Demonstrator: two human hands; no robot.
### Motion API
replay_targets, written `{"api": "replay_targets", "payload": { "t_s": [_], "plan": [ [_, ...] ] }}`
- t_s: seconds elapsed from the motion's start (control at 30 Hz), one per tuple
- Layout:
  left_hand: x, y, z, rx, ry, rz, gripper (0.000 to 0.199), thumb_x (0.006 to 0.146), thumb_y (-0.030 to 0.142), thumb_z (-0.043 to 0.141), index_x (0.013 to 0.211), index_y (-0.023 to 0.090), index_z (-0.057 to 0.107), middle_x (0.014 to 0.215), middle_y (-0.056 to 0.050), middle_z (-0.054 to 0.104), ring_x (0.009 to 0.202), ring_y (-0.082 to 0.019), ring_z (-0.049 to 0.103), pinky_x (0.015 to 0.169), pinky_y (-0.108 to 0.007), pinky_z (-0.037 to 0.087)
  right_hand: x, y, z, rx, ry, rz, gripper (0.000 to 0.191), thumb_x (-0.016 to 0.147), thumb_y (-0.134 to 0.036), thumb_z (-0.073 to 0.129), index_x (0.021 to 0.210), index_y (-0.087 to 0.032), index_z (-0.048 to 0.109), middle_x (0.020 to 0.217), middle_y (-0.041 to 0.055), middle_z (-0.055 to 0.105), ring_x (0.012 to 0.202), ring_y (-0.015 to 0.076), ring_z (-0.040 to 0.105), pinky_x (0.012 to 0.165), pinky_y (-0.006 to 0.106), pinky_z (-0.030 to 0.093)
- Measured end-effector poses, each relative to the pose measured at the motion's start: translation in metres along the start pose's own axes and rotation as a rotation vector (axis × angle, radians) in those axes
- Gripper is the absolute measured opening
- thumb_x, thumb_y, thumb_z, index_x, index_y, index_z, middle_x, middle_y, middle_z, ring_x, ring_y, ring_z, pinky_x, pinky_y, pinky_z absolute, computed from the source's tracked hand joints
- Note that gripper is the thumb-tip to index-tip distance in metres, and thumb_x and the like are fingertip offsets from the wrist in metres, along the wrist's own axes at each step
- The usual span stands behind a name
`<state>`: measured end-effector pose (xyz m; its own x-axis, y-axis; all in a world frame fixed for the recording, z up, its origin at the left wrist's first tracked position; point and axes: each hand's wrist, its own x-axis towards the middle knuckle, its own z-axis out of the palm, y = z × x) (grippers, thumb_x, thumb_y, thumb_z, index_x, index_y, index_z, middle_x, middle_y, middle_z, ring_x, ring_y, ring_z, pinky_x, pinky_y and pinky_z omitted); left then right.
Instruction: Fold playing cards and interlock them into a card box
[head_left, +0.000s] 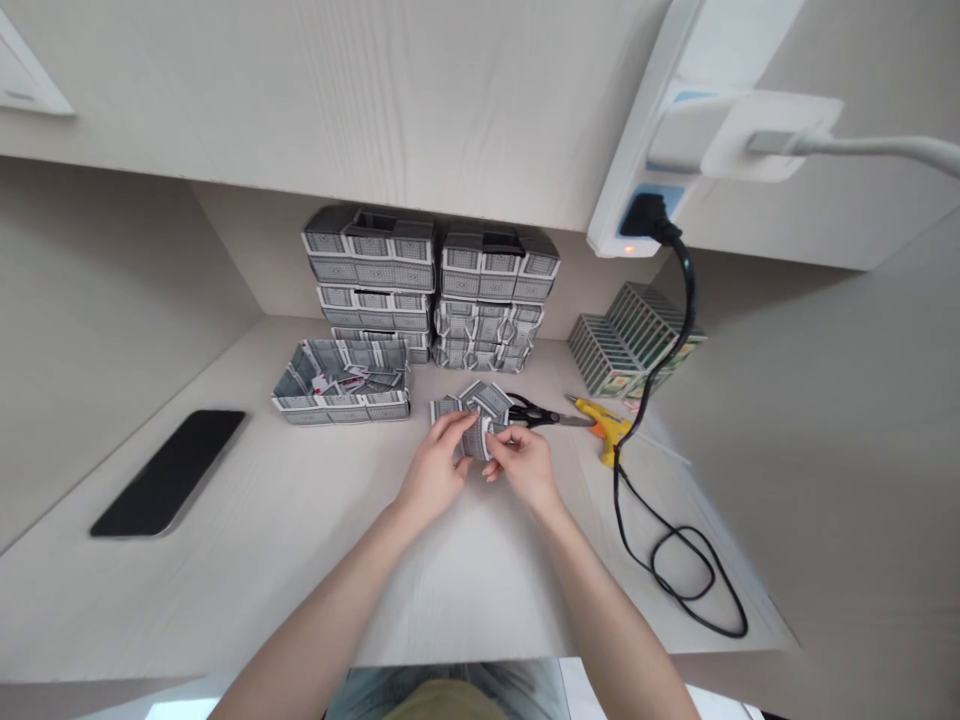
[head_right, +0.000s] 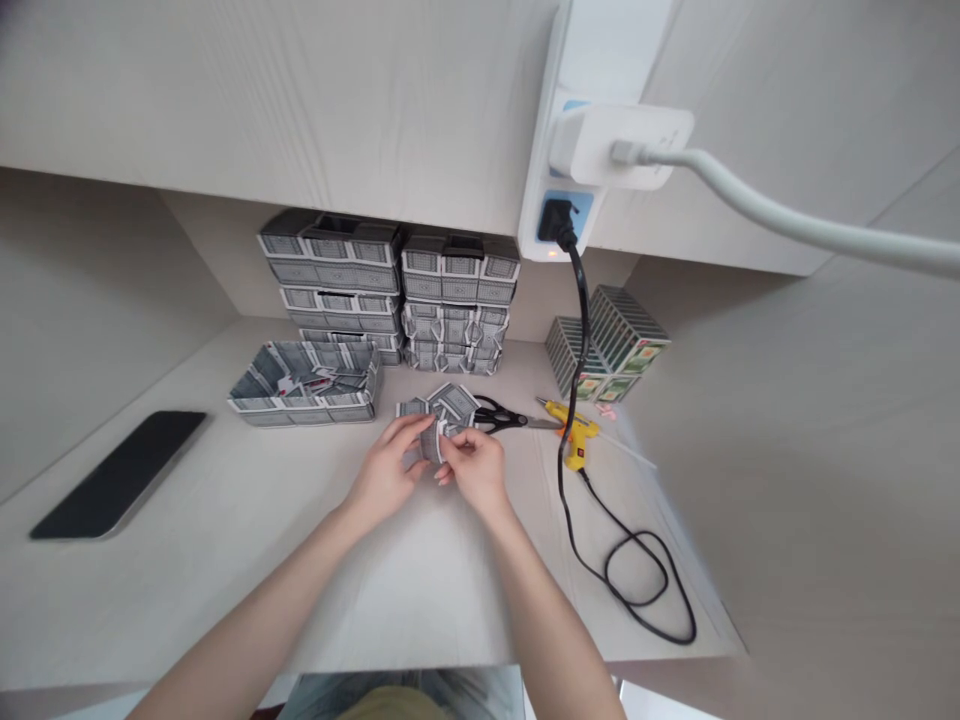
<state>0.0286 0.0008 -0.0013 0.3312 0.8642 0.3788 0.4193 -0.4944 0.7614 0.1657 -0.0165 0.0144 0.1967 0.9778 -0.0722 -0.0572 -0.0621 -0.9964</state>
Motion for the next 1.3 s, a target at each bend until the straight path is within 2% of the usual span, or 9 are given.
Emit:
{"api": "replay_targets", "payload": {
  "t_s": [0.2, 0.33, 0.47, 0.57, 0.63, 0.8, 1.0, 1.17, 1.3],
  "plan": [
    [-0.001, 0.001, 0.0, -0.004, 0.006, 0.009, 0.061, 0.068, 0.0, 0.049, 0.121, 0.027, 0.044, 0.124, -0.004, 0.044, 0.116, -0.018, 0.045, 0.097, -0.036, 0.041, -0.002, 0.001, 0.0, -0.032, 0.006, -0.032, 0.031, 0.064, -0.043, 0.065, 0.057, -0.018, 0.049, 0.036, -0.0036, 0.054, 0.028, 0.0113, 0.051, 0.031, 0.02, 0.04],
    [0.0, 0.0, -0.001, 0.021, 0.026, 0.019, 0.059, 0.068, 0.001, 0.049, 0.121, 0.027, 0.044, 0.124, -0.004, 0.044, 0.116, -0.019, 0.044, 0.096, -0.037, 0.041, -0.002, 0.0, 0.0, -0.029, -0.004, -0.066, 0.03, 0.067, -0.044, 0.063, 0.06, -0.017, 0.052, 0.039, -0.0026, 0.056, 0.031, 0.0129, 0.054, 0.035, 0.022, 0.044],
    [0.002, -0.003, -0.003, 0.053, 0.091, 0.011, 0.059, 0.068, 0.001, 0.051, 0.12, 0.026, 0.044, 0.123, -0.005, 0.044, 0.116, -0.02, 0.044, 0.095, -0.039, 0.042, -0.001, 0.002, 0.002, -0.004, -0.051, -0.111, 0.032, 0.071, -0.046, 0.059, 0.08, -0.016, 0.062, 0.053, 0.001, 0.064, 0.042, 0.0162, 0.06, 0.047, 0.029, 0.052],
    [0.003, -0.002, -0.004, 0.074, 0.139, 0.021, 0.058, 0.068, 0.002, 0.051, 0.12, 0.025, 0.044, 0.123, -0.006, 0.043, 0.117, -0.021, 0.043, 0.096, -0.04, 0.041, 0.0, 0.008, 0.004, -0.034, -0.079, -0.165, 0.041, 0.067, -0.039, 0.065, 0.1, -0.016, 0.06, 0.071, 0.0036, 0.068, 0.055, 0.018, 0.064, 0.057, 0.031, 0.055],
    [0.003, -0.001, -0.004, 0.079, 0.153, 0.029, 0.057, 0.068, 0.003, 0.052, 0.12, 0.024, 0.044, 0.124, -0.006, 0.042, 0.119, -0.021, 0.041, 0.097, -0.039, 0.041, 0.0, 0.015, 0.004, -0.101, -0.06, -0.228, 0.043, 0.066, -0.034, 0.067, 0.105, -0.017, 0.059, 0.075, 0.0038, 0.068, 0.062, 0.0186, 0.065, 0.06, 0.032, 0.055],
    [0.002, -0.001, -0.003, 0.087, 0.153, 0.038, 0.056, 0.068, 0.004, 0.052, 0.121, 0.024, 0.044, 0.125, -0.006, 0.041, 0.12, -0.021, 0.039, 0.098, -0.039, 0.04, 0.001, 0.024, 0.003, -0.231, -0.043, -0.315, 0.034, 0.071, -0.027, 0.06, 0.104, -0.019, 0.061, 0.079, 0.0041, 0.066, 0.064, 0.0169, 0.063, 0.062, 0.03, 0.054],
    [0.001, -0.002, -0.001, 0.119, 0.129, 0.06, 0.056, 0.07, 0.007, 0.054, 0.122, 0.024, 0.044, 0.123, -0.005, 0.044, 0.117, -0.02, 0.042, 0.099, -0.039, 0.038, -0.002, 0.015, 0.001, -0.254, -0.069, -0.315, 0.023, 0.074, -0.022, 0.054, 0.094, -0.02, 0.064, 0.079, 0.0027, 0.067, 0.062, 0.0156, 0.061, 0.062, 0.029, 0.05],
    [0.0, 0.0, -0.002, 0.175, 0.107, 0.094, 0.057, 0.072, 0.015, 0.058, 0.126, 0.027, 0.042, 0.119, -0.006, 0.046, 0.113, -0.022, 0.044, 0.096, -0.039, 0.039, 0.003, 0.008, -0.003, -0.057, -0.091, -0.18, 0.011, 0.067, -0.022, 0.059, 0.077, -0.018, 0.062, 0.067, 0.0007, 0.065, 0.054, 0.0129, 0.056, 0.054, 0.025, 0.046],
    [0.002, 0.002, -0.003, 0.15, 0.114, 0.077, 0.056, 0.072, 0.02, 0.061, 0.125, 0.029, 0.043, 0.118, -0.006, 0.047, 0.112, -0.022, 0.044, 0.096, -0.04, 0.038, 0.006, 0.003, -0.003, 0.176, -0.086, -0.056, 0.015, 0.061, -0.023, 0.065, 0.073, -0.016, 0.06, 0.058, -0.0018, 0.061, 0.048, 0.0097, 0.053, 0.048, 0.021, 0.042]
  ]
}}
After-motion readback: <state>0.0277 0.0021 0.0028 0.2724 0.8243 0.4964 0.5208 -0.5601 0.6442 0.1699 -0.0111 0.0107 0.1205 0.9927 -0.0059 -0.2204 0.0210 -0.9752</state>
